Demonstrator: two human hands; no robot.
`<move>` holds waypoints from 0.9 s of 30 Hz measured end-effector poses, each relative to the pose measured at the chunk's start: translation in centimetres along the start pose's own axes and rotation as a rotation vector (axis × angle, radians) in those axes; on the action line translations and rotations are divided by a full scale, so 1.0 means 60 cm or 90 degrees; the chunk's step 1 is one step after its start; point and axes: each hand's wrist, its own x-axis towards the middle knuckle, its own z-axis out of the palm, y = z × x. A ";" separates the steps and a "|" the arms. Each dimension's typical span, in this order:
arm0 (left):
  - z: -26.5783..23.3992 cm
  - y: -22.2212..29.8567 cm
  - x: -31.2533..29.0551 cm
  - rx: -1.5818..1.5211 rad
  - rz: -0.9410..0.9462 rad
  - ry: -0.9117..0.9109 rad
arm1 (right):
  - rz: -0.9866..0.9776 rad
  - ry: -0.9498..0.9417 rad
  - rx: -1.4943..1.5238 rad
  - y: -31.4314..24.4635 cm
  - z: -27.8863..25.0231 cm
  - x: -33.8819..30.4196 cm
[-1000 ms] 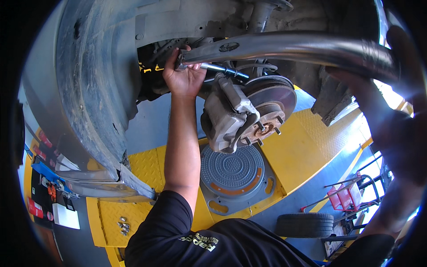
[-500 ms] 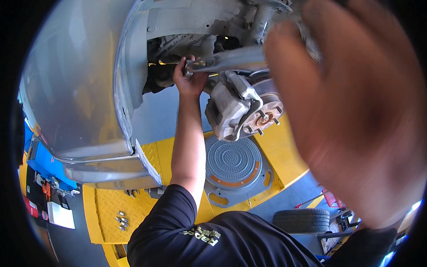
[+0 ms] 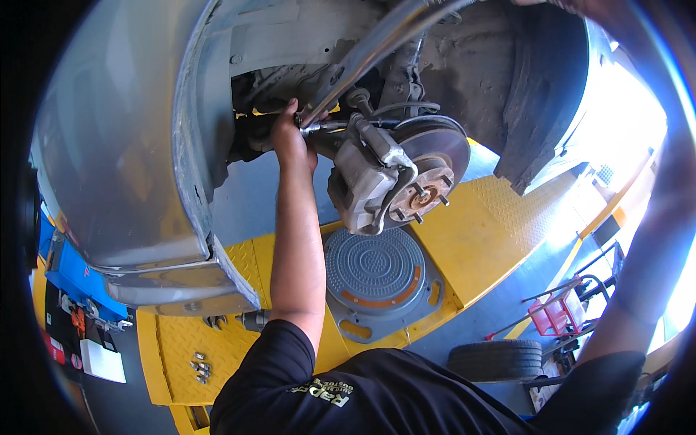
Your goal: The person removes a wheel from a vehicle using an impact wrench and a torque wrench. They loosen lug nuts, remove the wheel, and then work on the brake assembly by loosening bolts on the caliper.
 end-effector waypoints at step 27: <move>0.024 0.024 -0.015 0.031 -0.034 0.019 | 0.260 0.375 1.460 -0.139 -0.004 0.130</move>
